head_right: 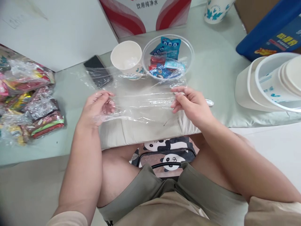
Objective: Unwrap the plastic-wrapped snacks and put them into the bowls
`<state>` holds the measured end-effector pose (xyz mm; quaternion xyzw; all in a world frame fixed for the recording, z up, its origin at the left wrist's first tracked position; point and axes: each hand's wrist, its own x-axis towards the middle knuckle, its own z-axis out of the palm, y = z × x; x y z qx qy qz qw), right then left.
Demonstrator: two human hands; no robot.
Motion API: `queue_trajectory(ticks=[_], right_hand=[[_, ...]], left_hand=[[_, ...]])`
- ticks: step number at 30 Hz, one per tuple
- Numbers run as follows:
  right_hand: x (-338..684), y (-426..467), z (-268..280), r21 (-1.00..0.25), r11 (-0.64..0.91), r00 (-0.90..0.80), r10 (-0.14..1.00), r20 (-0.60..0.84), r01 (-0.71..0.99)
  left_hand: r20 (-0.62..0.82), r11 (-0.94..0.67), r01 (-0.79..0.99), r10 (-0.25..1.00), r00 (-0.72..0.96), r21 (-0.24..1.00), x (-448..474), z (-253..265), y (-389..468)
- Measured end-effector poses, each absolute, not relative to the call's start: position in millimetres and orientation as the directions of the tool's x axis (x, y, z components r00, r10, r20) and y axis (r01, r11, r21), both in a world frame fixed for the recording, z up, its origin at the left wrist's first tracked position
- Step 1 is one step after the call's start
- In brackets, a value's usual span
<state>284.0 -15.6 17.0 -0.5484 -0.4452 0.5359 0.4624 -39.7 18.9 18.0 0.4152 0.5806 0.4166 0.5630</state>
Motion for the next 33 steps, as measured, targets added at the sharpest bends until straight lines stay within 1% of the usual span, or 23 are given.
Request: queue_trajectory(ticks=[2,4,7,10,12,13,15,17,19,21,24,28,33], right_hand=[[285,-13,17,-0.979,-0.194,-0.003,0.981,-0.195,0.062],[285,-11,16,-0.970,-0.208,-0.023,0.977,-0.212,0.123],[285,-9,13,-0.969,-0.201,-0.038,0.977,-0.208,0.146],[288,-8,10,-0.985,-0.160,-0.079,0.983,-0.166,0.068],[292,-9,8,-0.988,-0.151,-0.142,0.979,-0.147,-0.017],[293,-9,7,-0.986,-0.156,-0.175,0.974,-0.144,-0.056],[295,-9,4,-0.984,-0.147,-0.198,0.972,-0.126,-0.097],[295,-8,2,-0.992,-0.099,-0.161,0.983,-0.086,-0.074],[292,-6,0,-0.999,-0.040,-0.107,0.994,-0.036,-0.033],[289,-5,0,-0.999,-0.030,-0.071,0.997,-0.028,-0.033],[285,-3,2,-0.994,-0.046,-0.020,0.999,-0.044,-0.103],[285,-4,5,-0.990,-0.024,-0.033,0.999,-0.020,-0.138],[286,-5,9,-0.991,-0.021,-0.029,0.999,-0.018,-0.130]], left_hand=[[-0.339,0.338,0.076,0.941,0.001,0.938,-41,17,18],[-0.339,0.334,0.122,0.940,0.025,0.935,-42,16,17],[-0.283,0.280,0.101,0.959,0.022,0.955,-47,13,18],[-0.185,0.188,-0.065,0.982,0.047,0.980,-50,12,18],[-0.148,0.160,-0.169,0.986,0.081,0.972,-51,13,18],[-0.154,0.168,-0.191,0.984,0.086,0.967,-51,13,17],[-0.211,0.218,-0.174,0.976,0.059,0.960,-50,15,16],[-0.273,0.272,-0.139,0.962,0.012,0.952,-48,16,16],[-0.289,0.284,-0.127,0.957,-0.021,0.950,-46,16,16],[-0.268,0.263,-0.121,0.963,-0.028,0.957,-44,16,16],[-0.217,0.213,-0.097,0.976,-0.032,0.972,-42,14,15],[-0.149,0.144,-0.060,0.986,-0.077,0.988,-42,10,17],[-0.173,0.168,-0.072,0.983,-0.060,0.983,-42,11,19]])
